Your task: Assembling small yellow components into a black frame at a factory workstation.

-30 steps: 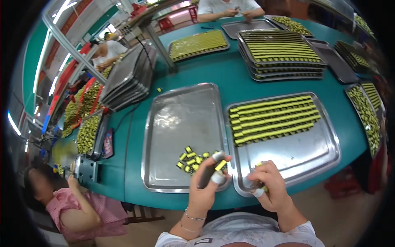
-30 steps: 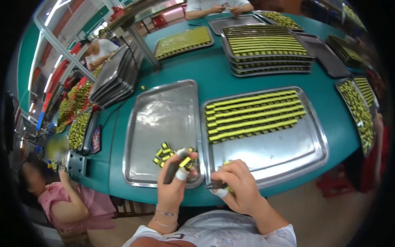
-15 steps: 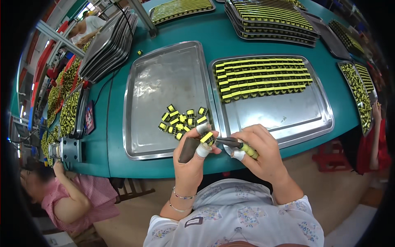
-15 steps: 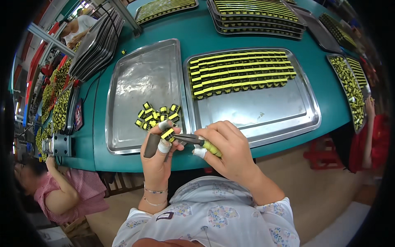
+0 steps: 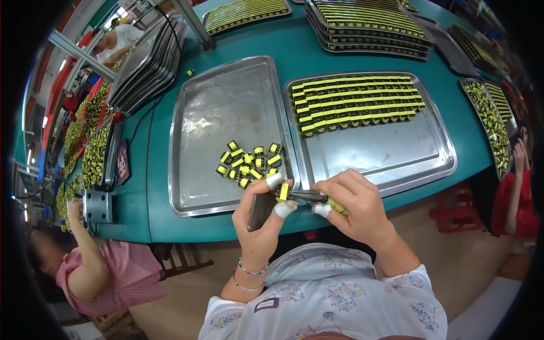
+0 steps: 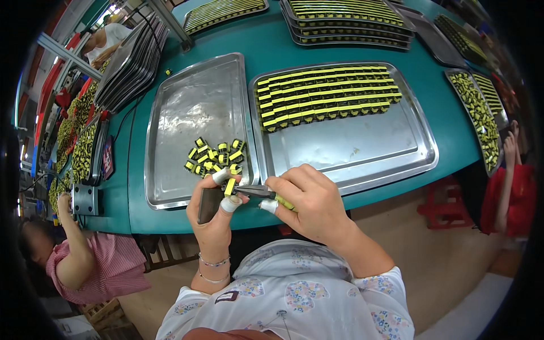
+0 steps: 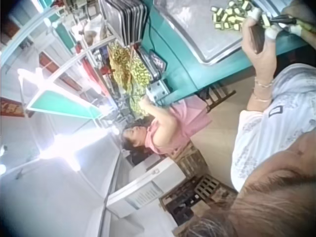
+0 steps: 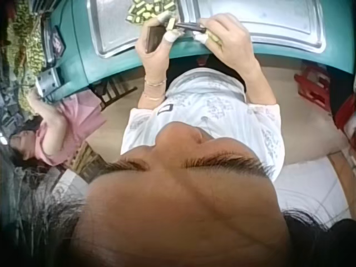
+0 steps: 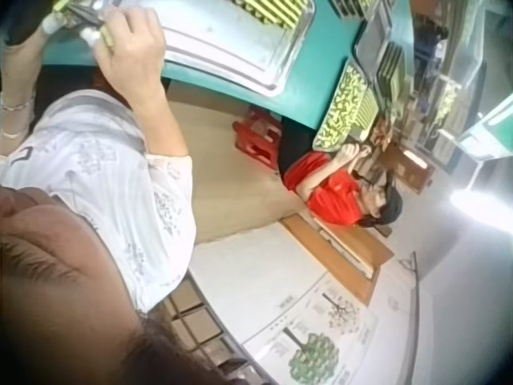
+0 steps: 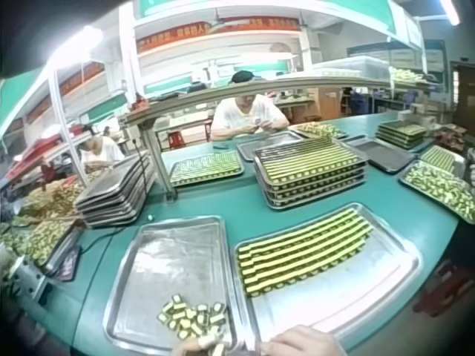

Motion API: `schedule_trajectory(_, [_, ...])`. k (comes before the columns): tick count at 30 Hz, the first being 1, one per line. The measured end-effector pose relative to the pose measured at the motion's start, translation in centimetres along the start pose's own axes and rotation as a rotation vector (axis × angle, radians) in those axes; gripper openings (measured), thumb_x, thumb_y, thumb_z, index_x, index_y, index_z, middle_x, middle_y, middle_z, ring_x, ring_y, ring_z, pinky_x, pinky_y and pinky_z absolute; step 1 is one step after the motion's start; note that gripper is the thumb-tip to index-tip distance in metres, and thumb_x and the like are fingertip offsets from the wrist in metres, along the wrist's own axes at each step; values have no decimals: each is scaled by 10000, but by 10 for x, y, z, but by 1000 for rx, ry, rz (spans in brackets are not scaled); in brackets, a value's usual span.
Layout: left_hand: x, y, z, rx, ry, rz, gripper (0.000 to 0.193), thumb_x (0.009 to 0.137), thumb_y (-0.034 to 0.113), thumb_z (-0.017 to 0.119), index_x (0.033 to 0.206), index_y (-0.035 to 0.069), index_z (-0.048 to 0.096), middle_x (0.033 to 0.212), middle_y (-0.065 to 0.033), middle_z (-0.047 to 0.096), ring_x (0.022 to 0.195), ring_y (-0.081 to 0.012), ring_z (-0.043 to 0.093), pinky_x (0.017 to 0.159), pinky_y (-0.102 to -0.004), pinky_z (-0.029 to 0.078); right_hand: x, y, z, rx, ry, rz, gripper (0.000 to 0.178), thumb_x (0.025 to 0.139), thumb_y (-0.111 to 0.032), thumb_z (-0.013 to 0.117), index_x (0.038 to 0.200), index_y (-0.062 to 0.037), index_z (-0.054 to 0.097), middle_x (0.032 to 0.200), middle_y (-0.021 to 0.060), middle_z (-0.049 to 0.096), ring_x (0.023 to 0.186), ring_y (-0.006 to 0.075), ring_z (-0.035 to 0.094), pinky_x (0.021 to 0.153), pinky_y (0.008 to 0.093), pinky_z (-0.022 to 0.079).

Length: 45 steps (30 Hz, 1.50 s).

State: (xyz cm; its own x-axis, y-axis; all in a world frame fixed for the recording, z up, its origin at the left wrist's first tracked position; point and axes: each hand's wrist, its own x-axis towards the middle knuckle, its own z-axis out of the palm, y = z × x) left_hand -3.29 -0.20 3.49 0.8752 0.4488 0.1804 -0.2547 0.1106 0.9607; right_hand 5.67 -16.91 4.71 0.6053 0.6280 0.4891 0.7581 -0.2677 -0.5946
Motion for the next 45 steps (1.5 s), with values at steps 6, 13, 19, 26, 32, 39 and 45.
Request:
schedule_trajectory(6, [-5,1,3,26,3,-15,348,791,-28,716,1093,-40,544,1054,-97,595,977,-150,582,853,-268,455,-8,0,3,-52,12,-15,313,607,-40,692,916,-24,640,763,92,599,677,259,579,575,347,470])
schedule_trajectory(13, [-7,3,6,-45,-3,-12,357,809,13,712,1117,-43,541,1038,-110,604,930,-145,588,801,-284,519,-8,-4,-1,17,16,39,276,653,-102,716,906,-18,641,771,103,603,700,280,582,614,365,467])
schedule_trajectory(19, [-4,5,4,-144,-9,-92,352,842,54,690,1142,-46,536,1061,-149,634,867,-164,619,769,-314,556,-7,-1,-1,74,57,72,280,669,-106,711,932,-35,647,799,74,593,737,266,569,647,357,467])
schedule_trajectory(26, [-7,4,6,-134,-13,-66,325,833,5,685,1112,-52,528,1072,-127,595,940,-178,607,800,-320,554,-8,0,3,44,13,27,317,652,-95,723,953,-39,644,800,64,586,730,251,568,633,354,468])
schedule_trajectory(32, [-7,-3,7,-51,-61,11,315,827,-37,672,1102,-44,520,1060,-100,564,1015,-191,585,827,-317,543,-14,-2,5,-18,48,45,286,630,-57,704,904,-16,637,786,94,598,694,284,570,607,368,465])
schedule_trajectory(39, [-11,-13,8,36,93,48,345,803,-98,638,1114,-7,519,1095,-137,592,994,-222,597,842,-349,525,-14,6,10,-17,156,-25,291,662,-142,724,921,-54,624,806,83,583,743,275,574,641,364,469])
schedule_trajectory(45, [-10,-12,11,97,101,56,322,835,48,659,1111,-22,508,1058,-157,578,881,-195,586,737,-305,535,-22,6,13,-77,134,-11,296,648,-161,733,894,-70,595,787,41,541,686,219,539,585,336,459])
